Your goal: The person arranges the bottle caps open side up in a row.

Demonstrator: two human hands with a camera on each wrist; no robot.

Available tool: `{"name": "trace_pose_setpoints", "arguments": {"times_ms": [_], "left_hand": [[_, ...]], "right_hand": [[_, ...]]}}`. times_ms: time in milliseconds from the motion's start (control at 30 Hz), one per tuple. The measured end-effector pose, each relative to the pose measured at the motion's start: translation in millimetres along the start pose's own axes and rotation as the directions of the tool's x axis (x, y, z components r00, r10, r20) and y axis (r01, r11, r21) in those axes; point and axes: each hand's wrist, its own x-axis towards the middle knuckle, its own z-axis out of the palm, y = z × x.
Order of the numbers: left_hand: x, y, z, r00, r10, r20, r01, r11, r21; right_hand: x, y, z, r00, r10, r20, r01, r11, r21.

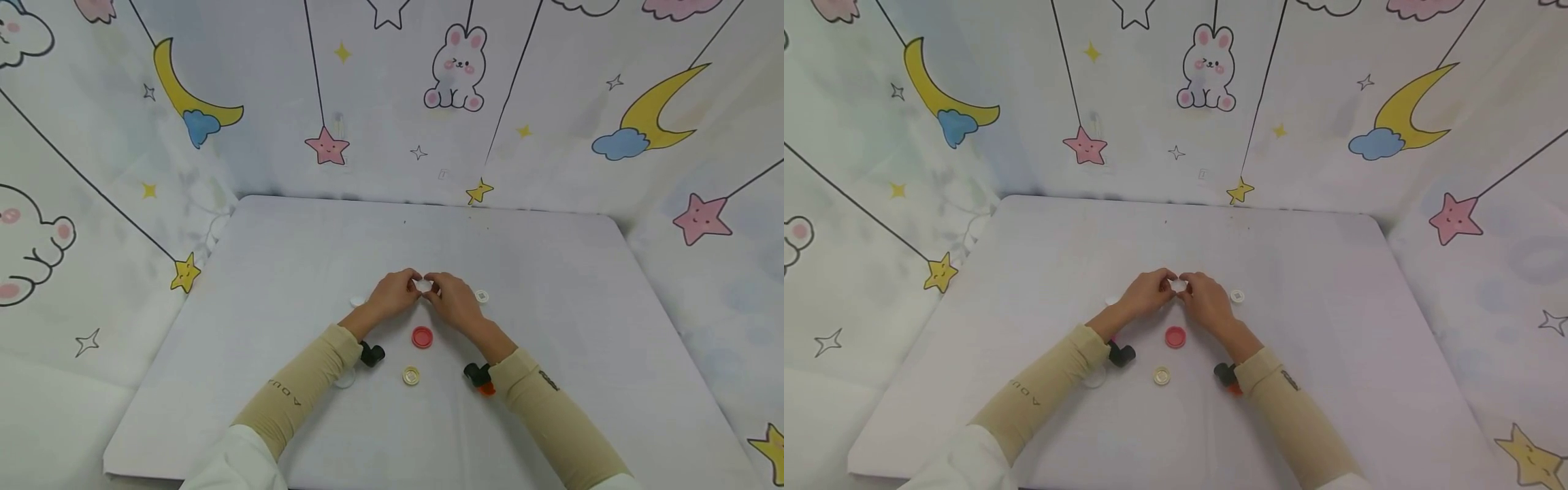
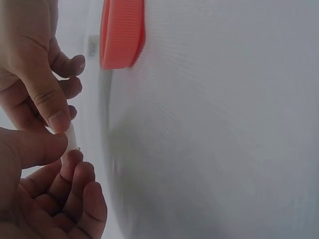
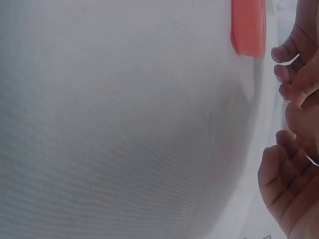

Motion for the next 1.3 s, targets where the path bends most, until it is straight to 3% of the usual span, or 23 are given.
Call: {"name": "trace_pose_setpoints", "arguments": {"times_ms": [667,1000,1300], "left_hand": [[-1.2,0.4,2.2,0.998,0.014,0.061,-0.026,0.980,0.195],[-1.4,1.1,2.0,0.997,0.032,0.071,-0.047,0.976,0.214],[-0.5,7.6,-3.9,0.997,-0.005,0.077,-0.015,0.967,0.255]], "right_hand": [[0.5,2.6,8.4,0.996,0.017,0.087,-0.015,1.000,-0.020],[-0.3,0.9,12.4,0.995,0.053,0.084,-0.050,0.998,-0.033],[-6.5,5.5,-4.2,0.994,0.063,0.092,-0.060,0.998,-0.027]]}}
